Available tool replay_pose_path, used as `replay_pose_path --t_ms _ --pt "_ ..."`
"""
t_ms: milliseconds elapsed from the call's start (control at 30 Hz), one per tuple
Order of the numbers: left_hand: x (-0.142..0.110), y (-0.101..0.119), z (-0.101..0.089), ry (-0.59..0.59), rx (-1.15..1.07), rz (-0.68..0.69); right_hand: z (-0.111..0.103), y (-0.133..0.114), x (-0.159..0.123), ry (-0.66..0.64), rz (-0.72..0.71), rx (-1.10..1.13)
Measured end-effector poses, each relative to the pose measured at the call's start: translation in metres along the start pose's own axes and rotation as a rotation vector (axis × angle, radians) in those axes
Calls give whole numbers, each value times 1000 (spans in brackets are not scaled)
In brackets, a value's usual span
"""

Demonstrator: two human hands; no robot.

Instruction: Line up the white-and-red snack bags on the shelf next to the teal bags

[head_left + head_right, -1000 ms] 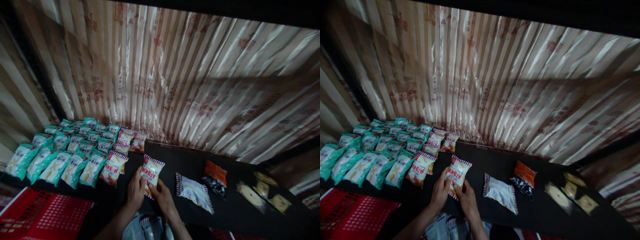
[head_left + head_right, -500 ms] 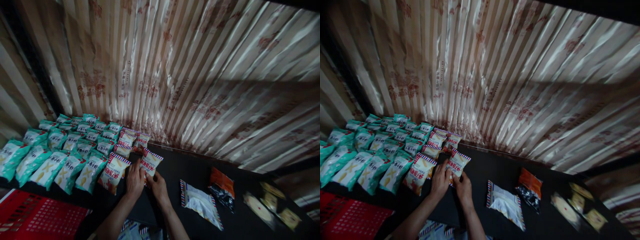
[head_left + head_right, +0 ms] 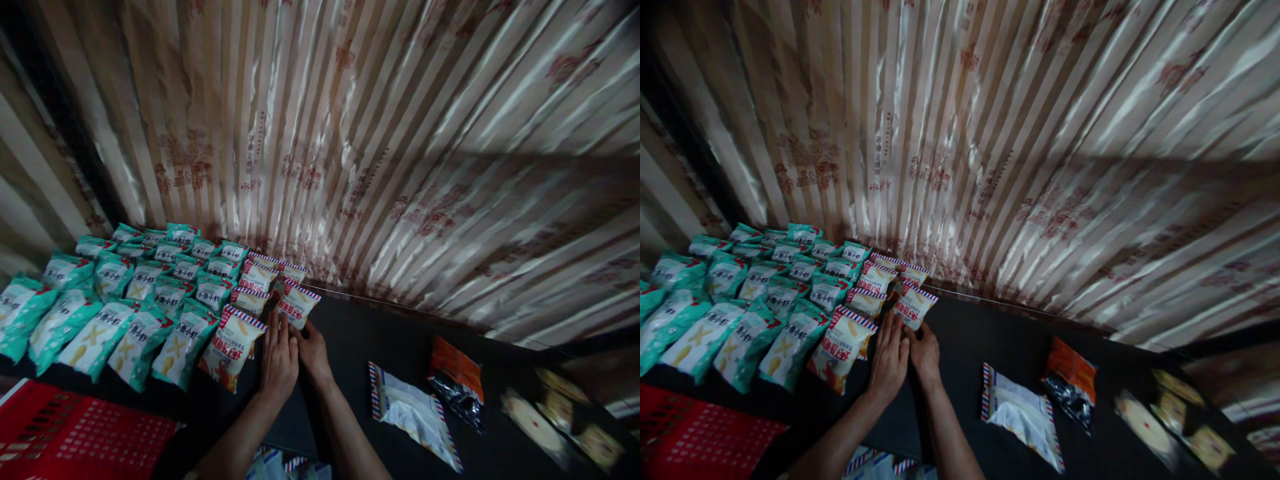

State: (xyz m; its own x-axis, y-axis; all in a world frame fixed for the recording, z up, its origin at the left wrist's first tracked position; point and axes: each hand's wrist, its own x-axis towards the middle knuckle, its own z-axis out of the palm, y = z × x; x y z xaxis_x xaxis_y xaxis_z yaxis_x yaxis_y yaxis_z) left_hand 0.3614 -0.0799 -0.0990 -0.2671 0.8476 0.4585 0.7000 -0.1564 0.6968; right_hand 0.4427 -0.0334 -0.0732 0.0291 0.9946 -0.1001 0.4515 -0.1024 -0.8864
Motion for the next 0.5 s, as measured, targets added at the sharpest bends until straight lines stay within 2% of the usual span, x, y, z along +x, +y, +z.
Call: replay_pose_path --t_ms 300,500 --pt "1 0 -1 10 5 -5 4 -11 5 25 -41 -41" --pt "1 -2 -2 5 21 -7 5 -11 8 -43 -82 29"
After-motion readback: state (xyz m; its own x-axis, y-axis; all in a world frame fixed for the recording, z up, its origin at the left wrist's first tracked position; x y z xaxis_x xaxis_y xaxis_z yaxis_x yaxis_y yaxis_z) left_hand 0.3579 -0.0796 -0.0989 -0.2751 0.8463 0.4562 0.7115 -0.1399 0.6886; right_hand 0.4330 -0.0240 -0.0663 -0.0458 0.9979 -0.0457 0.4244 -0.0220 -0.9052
